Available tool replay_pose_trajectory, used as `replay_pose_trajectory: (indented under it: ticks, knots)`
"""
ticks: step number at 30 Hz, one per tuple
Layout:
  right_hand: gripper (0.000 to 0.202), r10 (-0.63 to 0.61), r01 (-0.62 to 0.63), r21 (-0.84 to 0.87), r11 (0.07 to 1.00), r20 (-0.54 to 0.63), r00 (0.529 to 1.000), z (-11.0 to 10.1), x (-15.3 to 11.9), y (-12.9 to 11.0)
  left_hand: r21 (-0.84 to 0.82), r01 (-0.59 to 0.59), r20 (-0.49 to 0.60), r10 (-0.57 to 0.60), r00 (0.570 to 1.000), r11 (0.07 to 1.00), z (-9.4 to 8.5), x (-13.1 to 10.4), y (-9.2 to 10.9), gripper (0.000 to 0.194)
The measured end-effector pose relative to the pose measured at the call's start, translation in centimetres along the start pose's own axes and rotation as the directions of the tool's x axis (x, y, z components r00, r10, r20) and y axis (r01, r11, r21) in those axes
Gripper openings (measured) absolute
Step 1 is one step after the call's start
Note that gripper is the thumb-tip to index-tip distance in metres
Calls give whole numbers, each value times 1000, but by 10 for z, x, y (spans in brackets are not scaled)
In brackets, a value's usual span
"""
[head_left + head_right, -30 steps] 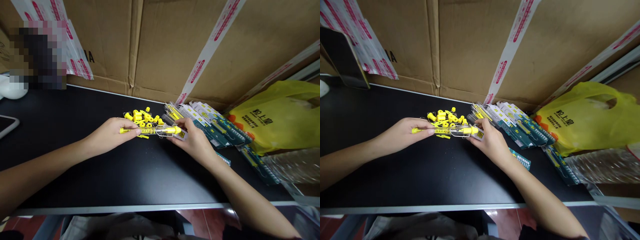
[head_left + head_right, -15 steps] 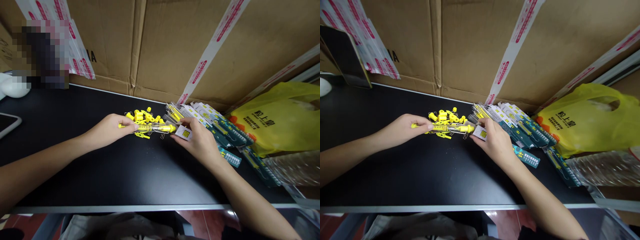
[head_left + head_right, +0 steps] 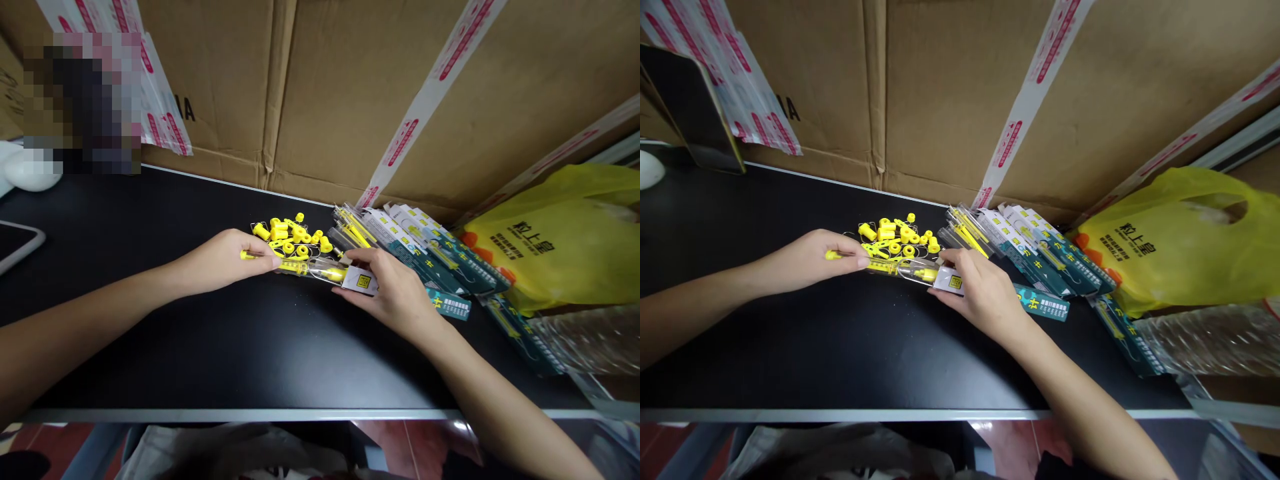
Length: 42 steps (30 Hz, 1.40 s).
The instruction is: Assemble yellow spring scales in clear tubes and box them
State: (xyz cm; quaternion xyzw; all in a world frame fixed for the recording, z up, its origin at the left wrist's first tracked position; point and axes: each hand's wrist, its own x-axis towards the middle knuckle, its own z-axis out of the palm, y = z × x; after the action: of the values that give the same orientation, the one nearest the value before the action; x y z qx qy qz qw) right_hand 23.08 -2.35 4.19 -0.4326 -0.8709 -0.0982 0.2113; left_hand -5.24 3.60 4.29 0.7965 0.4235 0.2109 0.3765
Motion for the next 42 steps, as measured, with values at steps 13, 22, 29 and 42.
replay_pose_trajectory:
  ticks: [13, 22, 29, 42]
  knots:
    - [49, -125, 104, 208, 973, 92, 988, 6, -4, -35, -148, -91, 131, 111, 985, 985, 42, -22, 17, 31]
    - [33, -148, 142, 43, 989, 191, 970, 12, -4, -40, -1, -185, -35, 185, 982, 983, 47, -26, 18, 51]
    - [34, -66, 63, 29, 998, 136, 988, 5, -4, -31, 249, -274, -72, 300, 951, 929, 20, -10, 4, 35]
    - [36, -16, 9, 94, 996, 74, 997, -3, -3, -24, 124, -246, 120, 231, 965, 961, 24, 2, -13, 25]
